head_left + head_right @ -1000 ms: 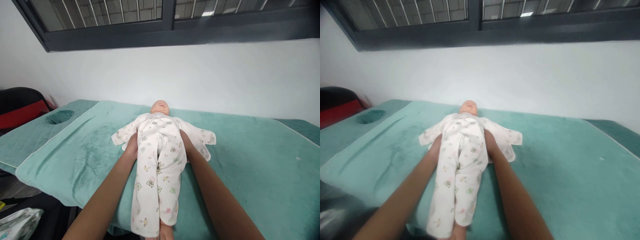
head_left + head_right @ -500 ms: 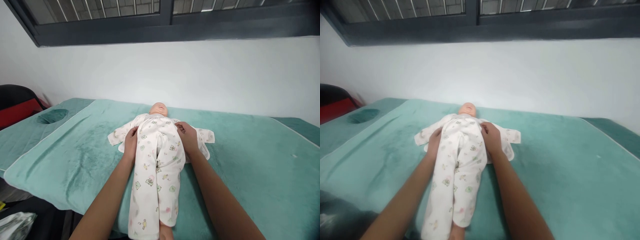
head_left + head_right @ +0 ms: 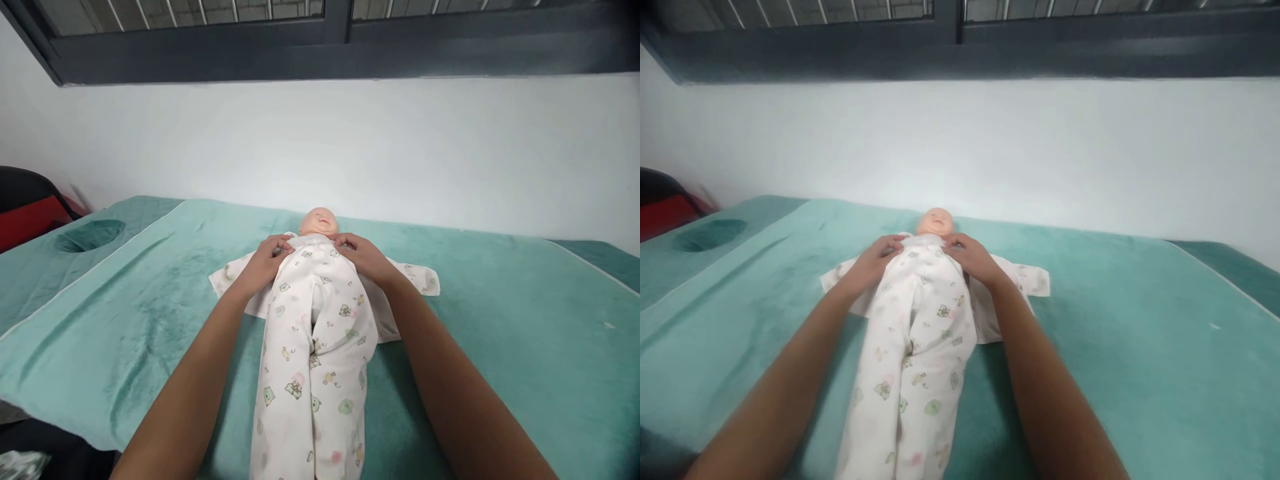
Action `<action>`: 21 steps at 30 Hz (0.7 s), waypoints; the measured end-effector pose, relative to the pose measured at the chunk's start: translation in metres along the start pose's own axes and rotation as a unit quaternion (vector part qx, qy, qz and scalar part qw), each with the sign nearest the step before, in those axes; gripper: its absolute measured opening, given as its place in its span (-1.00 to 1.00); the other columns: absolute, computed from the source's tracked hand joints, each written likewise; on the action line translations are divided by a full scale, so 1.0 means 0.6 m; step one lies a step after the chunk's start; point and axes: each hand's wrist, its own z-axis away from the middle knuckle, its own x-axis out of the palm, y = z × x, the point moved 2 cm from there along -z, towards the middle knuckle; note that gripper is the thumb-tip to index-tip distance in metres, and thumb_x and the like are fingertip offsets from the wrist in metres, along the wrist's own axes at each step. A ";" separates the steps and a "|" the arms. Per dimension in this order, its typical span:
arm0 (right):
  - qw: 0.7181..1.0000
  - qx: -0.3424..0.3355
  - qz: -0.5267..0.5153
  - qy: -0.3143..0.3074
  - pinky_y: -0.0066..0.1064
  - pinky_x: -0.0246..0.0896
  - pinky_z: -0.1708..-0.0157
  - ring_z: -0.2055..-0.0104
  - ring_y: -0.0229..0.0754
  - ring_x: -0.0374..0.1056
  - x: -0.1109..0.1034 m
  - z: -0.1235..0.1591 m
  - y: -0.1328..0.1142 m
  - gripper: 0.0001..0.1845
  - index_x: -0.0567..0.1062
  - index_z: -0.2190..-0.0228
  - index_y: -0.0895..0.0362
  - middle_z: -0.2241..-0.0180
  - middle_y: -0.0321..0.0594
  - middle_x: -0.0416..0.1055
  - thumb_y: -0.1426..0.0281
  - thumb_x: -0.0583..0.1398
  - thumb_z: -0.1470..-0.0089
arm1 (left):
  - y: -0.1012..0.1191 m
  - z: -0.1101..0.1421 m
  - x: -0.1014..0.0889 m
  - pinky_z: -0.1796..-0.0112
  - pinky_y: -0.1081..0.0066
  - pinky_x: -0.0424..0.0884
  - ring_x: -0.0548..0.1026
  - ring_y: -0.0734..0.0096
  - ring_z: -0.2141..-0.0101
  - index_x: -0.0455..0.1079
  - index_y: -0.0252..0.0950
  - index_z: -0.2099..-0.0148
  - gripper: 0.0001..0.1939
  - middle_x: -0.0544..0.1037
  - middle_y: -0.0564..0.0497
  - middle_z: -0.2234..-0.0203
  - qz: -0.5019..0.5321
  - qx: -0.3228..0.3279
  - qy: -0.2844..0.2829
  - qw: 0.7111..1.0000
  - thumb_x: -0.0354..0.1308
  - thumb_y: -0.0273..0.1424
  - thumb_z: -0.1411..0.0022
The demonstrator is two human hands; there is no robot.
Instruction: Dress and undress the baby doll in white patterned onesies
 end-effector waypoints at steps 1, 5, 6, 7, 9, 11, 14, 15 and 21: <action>1.000 -0.005 -0.002 -0.012 -0.21 0.14 -0.07 -0.10 -0.06 0.29 0.000 -0.001 0.002 -0.70 0.41 0.41 0.10 -0.05 -0.21 0.40 0.12 0.15 -0.12 | 0.002 -0.004 -0.001 -0.08 0.28 0.26 0.33 0.20 -0.15 0.33 -0.23 0.27 -0.78 0.36 -0.07 -0.17 -0.002 -0.010 -0.020 1.000 0.10 -0.18 -0.22; 1.000 -0.017 0.000 -0.013 -0.28 0.19 0.05 -0.01 -0.08 0.31 0.003 -0.008 0.006 -0.70 0.38 0.43 0.12 0.04 -0.19 0.43 0.14 0.13 -0.13 | 0.007 -0.021 -0.004 0.01 0.29 0.30 0.38 0.21 -0.09 0.26 -0.23 0.33 -0.77 0.51 -0.04 0.03 -0.059 -0.007 -0.055 0.997 0.04 -0.18 -0.25; 1.000 -0.012 0.012 0.002 -0.29 0.20 0.09 0.06 -0.10 0.33 0.004 -0.010 0.008 -0.72 0.38 0.42 0.11 0.11 -0.19 0.45 0.15 0.13 -0.12 | 0.006 -0.027 -0.003 0.06 0.30 0.32 0.43 0.22 0.00 0.25 -0.23 0.32 -0.78 0.53 -0.03 0.10 -0.081 -0.007 -0.038 0.996 0.02 -0.19 -0.26; 0.999 -0.002 0.030 0.025 -0.31 0.19 0.14 0.13 -0.12 0.33 0.006 -0.013 0.010 -0.73 0.37 0.42 0.11 0.20 -0.21 0.46 0.16 0.13 -0.12 | 0.003 -0.033 -0.002 0.12 0.31 0.34 0.47 0.25 0.10 0.25 -0.23 0.31 -0.79 0.54 -0.02 0.18 -0.104 -0.011 -0.011 0.994 0.01 -0.20 -0.27; 0.994 0.026 0.065 0.079 -0.32 0.17 0.21 0.26 -0.16 0.31 0.011 -0.019 0.016 -0.76 0.33 0.43 0.10 0.32 -0.26 0.44 0.18 0.12 -0.11 | -0.004 -0.044 0.004 0.20 0.32 0.34 0.47 0.29 0.26 0.24 -0.23 0.29 -0.82 0.53 0.01 0.31 -0.149 -0.023 0.055 0.987 -0.01 -0.24 -0.27; 0.988 0.046 0.079 0.122 -0.32 0.16 0.22 0.30 -0.17 0.30 0.017 -0.024 0.022 -0.78 0.30 0.44 0.09 0.36 -0.28 0.43 0.21 0.12 -0.11 | -0.012 -0.051 0.013 0.23 0.31 0.34 0.46 0.29 0.30 0.24 -0.23 0.28 -0.85 0.52 0.01 0.36 -0.169 -0.025 0.096 0.981 0.01 -0.26 -0.26; 0.986 0.048 0.042 0.155 -0.30 0.20 0.19 0.26 -0.17 0.34 0.027 -0.024 0.030 -0.83 0.33 0.40 0.09 0.31 -0.27 0.46 0.25 0.14 -0.08 | -0.025 -0.049 0.025 0.17 0.30 0.36 0.50 0.28 0.21 0.29 -0.23 0.23 -0.90 0.57 0.01 0.27 -0.130 0.001 0.117 0.985 0.02 -0.33 -0.26; 0.985 0.041 0.020 0.165 -0.30 0.22 0.17 0.24 -0.16 0.36 0.029 -0.022 0.031 -0.85 0.35 0.37 0.09 0.28 -0.27 0.48 0.26 0.15 -0.07 | -0.029 -0.045 0.027 0.14 0.30 0.36 0.50 0.29 0.17 0.31 -0.23 0.20 -0.90 0.58 0.00 0.23 -0.117 0.015 0.124 0.985 0.01 -0.36 -0.27; 0.975 -0.018 -0.025 0.220 -0.20 0.23 -0.06 -0.01 -0.11 0.36 0.042 0.036 0.001 -0.77 0.44 0.17 0.07 0.05 -0.19 0.46 0.32 0.12 -0.12 | -0.028 0.020 0.023 -0.04 0.25 0.32 0.44 0.28 0.01 0.41 -0.26 0.04 -0.77 0.53 -0.07 0.07 -0.144 0.097 0.216 0.961 0.01 -0.38 -0.32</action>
